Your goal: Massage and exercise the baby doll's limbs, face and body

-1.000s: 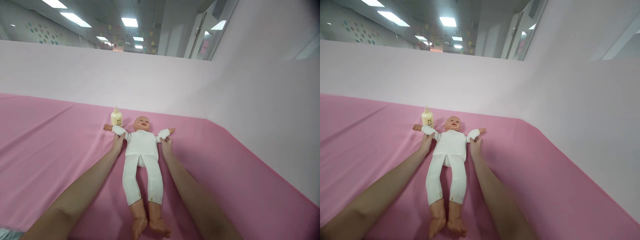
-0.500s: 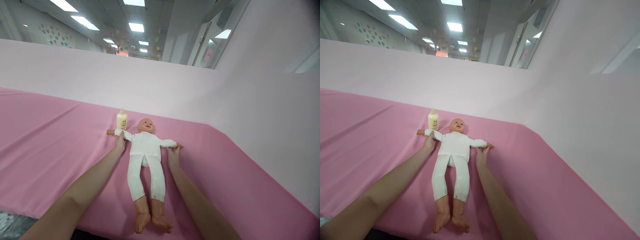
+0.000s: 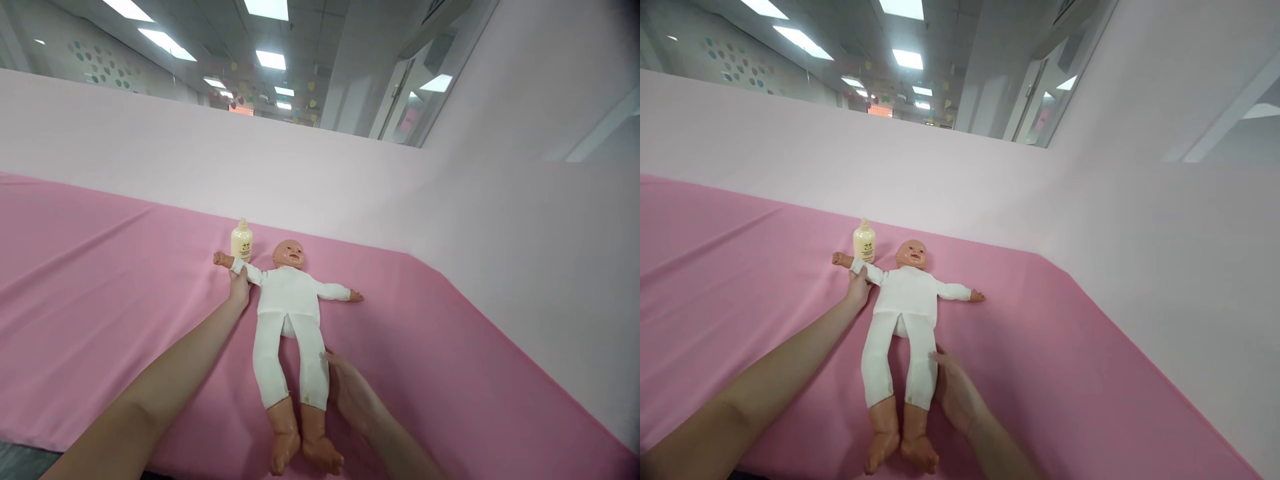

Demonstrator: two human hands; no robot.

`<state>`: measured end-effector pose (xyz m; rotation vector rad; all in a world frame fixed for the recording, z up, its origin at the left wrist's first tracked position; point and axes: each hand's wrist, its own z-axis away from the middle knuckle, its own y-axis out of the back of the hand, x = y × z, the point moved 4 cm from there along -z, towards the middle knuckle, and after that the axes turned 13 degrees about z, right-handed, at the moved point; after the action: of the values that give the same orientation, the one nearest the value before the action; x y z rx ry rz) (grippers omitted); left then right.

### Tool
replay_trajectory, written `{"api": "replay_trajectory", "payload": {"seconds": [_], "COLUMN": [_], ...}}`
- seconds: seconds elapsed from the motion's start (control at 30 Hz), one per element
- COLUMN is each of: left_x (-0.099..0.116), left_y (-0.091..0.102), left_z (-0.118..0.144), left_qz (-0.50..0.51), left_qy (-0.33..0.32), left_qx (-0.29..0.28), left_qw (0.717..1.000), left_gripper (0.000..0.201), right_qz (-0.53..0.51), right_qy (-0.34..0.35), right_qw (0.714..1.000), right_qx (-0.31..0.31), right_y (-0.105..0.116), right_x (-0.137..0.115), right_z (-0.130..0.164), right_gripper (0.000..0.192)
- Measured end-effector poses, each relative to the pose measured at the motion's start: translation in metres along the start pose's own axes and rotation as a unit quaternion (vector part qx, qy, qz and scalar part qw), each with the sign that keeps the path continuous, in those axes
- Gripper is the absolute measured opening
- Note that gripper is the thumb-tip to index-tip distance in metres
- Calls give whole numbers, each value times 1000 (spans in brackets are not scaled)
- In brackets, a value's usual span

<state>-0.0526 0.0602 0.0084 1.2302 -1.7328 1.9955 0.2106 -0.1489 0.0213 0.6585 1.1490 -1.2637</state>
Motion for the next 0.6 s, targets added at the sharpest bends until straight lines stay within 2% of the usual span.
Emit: {"api": "replay_trajectory", "payload": {"seconds": [0.13, 0.23, 0.33, 0.43, 0.53, 0.6], "left_x": [-2, -3, -3, -3, -2, -2], "left_y": [1, 1, -1, -4, -9, -14], "left_z": [-1, 0, 1, 3, 6, 9], "left_qz": [-17, -8, -5, -15, -70, -120], "left_qy": [9, 17, 12, -2, -34, -58], "left_qx": [2, -5, -6, -28, -70, -113], "left_qw": [1000, 1000, 1000, 999, 995, 985], "left_gripper": [49, 48, 47, 45, 39, 37], "right_qz": [-55, -62, -72, -115, -138, -122], "right_qy": [-104, -119, -108, -82, -56, -44], "right_qw": [990, 982, 980, 972, 959, 966], "right_qx": [-78, -135, -150, -185, -240, -225], "right_y": [-15, -26, -30, -29, -27, -23], "right_x": [10, 2, -13, -28, -38, -39], "right_z": [22, 33, 37, 28, 3, -21], "right_gripper": [31, 37, 44, 50, 66, 73]}}
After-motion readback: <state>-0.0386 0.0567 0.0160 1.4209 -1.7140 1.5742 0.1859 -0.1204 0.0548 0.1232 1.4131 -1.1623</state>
